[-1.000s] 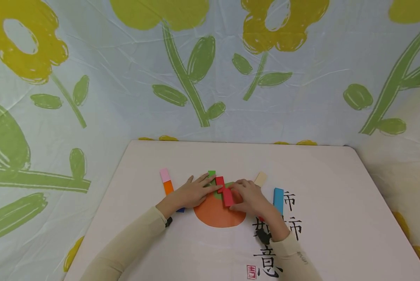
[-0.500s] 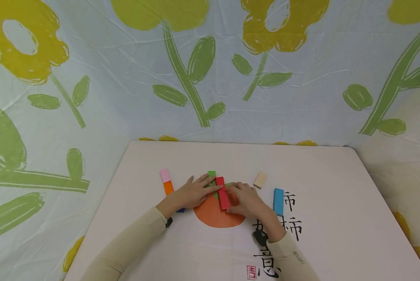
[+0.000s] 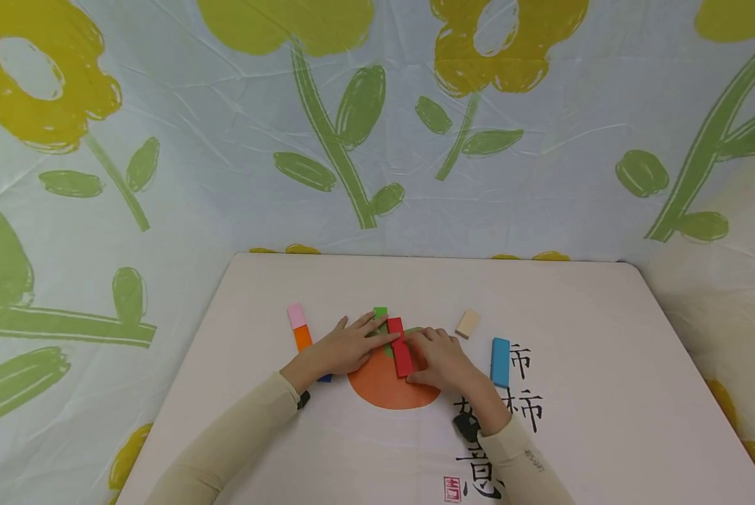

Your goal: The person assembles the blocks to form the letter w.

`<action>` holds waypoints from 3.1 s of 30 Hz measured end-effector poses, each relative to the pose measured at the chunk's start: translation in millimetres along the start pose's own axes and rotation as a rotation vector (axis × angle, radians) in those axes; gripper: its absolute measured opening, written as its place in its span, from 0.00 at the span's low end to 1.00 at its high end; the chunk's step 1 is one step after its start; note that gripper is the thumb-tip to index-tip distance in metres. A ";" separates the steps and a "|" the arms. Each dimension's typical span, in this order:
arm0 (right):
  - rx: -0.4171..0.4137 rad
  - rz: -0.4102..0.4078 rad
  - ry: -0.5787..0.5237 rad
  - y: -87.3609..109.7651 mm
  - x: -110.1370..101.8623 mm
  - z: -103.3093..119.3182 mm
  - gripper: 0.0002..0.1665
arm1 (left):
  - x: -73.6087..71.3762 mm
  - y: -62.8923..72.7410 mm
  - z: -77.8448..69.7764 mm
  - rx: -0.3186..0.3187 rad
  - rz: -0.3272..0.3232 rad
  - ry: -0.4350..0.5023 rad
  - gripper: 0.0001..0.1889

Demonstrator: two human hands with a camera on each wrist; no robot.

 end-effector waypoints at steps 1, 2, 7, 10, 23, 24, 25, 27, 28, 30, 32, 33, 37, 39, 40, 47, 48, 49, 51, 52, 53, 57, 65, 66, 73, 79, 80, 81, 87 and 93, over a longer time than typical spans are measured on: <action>0.003 0.001 0.000 0.0 0.2 0.0 0.41 | 0.1 0.1 0.2 0.001 -0.001 0.000 0.29; 0.007 0.002 -0.002 -0.1 0.5 -0.2 0.42 | 0.0 0.1 0.4 0.002 -0.001 0.000 0.29; -0.003 -0.012 -0.001 -0.8 1.1 -1.1 0.39 | -0.3 0.5 0.7 0.004 -0.002 0.005 0.29; -0.018 -0.022 0.010 -1.2 1.3 -1.4 0.37 | -1.5 0.7 0.6 0.003 -0.001 0.013 0.29; -0.020 -0.002 0.015 -2.3 2.6 -1.0 0.38 | -1.8 0.1 1.0 0.001 0.016 0.010 0.29; -0.020 -0.001 0.016 -2.5 2.6 -1.0 0.38 | -2.3 0.2 1.0 0.000 0.017 0.009 0.29; -0.019 0.001 0.016 -2.6 2.6 -0.9 0.37 | -2.7 0.2 0.8 0.000 0.018 0.008 0.29; -0.020 0.001 0.016 -2.7 2.7 -0.9 0.37 | -3.5 0.4 0.4 -0.001 0.020 0.006 0.29; -0.020 0.001 0.016 -2.7 2.6 -0.9 0.37 | -3.7 0.4 0.3 -0.002 0.019 0.006 0.29; -0.022 0.001 0.012 -2.6 2.6 -0.7 0.36 | -3.4 0.4 0.2 -0.002 0.023 0.004 0.29; -0.025 -0.001 0.012 -2.3 2.0 -0.3 0.36 | -3.7 0.3 -0.1 -0.003 0.026 0.002 0.29; -0.027 -0.004 0.013 -2.1 1.8 -0.2 0.36 | -3.9 0.3 -0.3 -0.004 0.026 0.003 0.29; -0.031 -0.007 0.018 -1.6 1.5 0.0 0.36 | -4.4 0.4 -0.7 -0.003 0.024 0.005 0.30; -0.034 -0.008 0.022 -1.4 1.5 -0.1 0.36 | -4.1 0.4 -0.7 -0.001 0.020 0.007 0.30; -0.035 -0.008 0.023 -1.4 1.6 0.1 0.36 | -4.0 0.4 -0.7 0.000 0.019 0.007 0.30; -0.042 -0.012 0.028 -1.3 1.4 0.6 0.36 | -5.7 0.7 -1.6 -0.004 0.013 0.015 0.30; -0.041 -0.010 0.031 -1.4 1.5 0.6 0.36 | -6.4 0.9 -2.0 -0.006 0.014 0.016 0.29; -0.040 -0.009 0.033 -1.4 1.6 0.7 0.36 | -7.2 0.9 -2.4 -0.007 0.015 0.013 0.29; -0.038 -0.007 0.036 -1.1 1.5 0.8 0.36 | -8.4 1.0 -3.0 -0.013 0.017 0.015 0.29; -0.036 -0.007 0.035 -0.9 1.3 1.0 0.36 | -8.8 0.9 -3.3 -0.015 0.018 0.015 0.29; -0.034 -0.006 0.033 -0.7 1.1 1.3 0.36 | -8.9 0.8 -3.3 -0.018 0.018 0.015 0.29; -0.035 -0.011 0.029 0.2 0.4 2.4 0.36 | -8.2 -0.5 -3.6 -0.024 0.015 0.015 0.29; -0.040 -0.005 0.041 0.6 -0.4 3.8 0.37 | -8.4 -0.8 -3.4 -0.018 0.009 0.045 0.28; -0.039 -0.003 0.043 0.7 -0.6 3.8 0.37 | -8.6 -0.8 -3.3 -0.016 0.006 0.053 0.27; -0.039 -0.007 0.049 2.0 -1.6 4.2 0.37 | -12.0 -0.7 -3.6 -0.016 -0.024 0.093 0.26; -0.010 -0.006 -0.001 5.6 -3.4 3.3 0.37 | -14.0 2.1 -6.1 -0.003 -0.050 0.066 0.26; -0.004 -0.013 -0.012 7.0 -4.3 2.5 0.37 | -14.2 3.3 -7.1 -0.001 -0.057 0.065 0.26; 0.004 -0.021 -0.025 8.5 -5.7 2.0 0.37 | -13.6 4.5 -8.3 0.001 -0.062 0.061 0.26; 0.029 -0.079 -0.018 21.0 -18.2 1.5 0.38 | -13.8 14.2 -24.5 0.027 -0.075 0.047 0.28; 0.046 -0.151 -0.096 42.5 -30.4 -4.6 0.34 | -9.7 23.0 -41.4 0.063 -0.092 -0.054 0.30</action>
Point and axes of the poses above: each hand's wrist, its own y-axis away from the middle knuckle, its own x-axis out of the palm, z = x × y, the point moved 5 cm from there along -y, towards the middle knuckle, and after that the axes turned 2 degrees about -z, right-handed, at the moved point
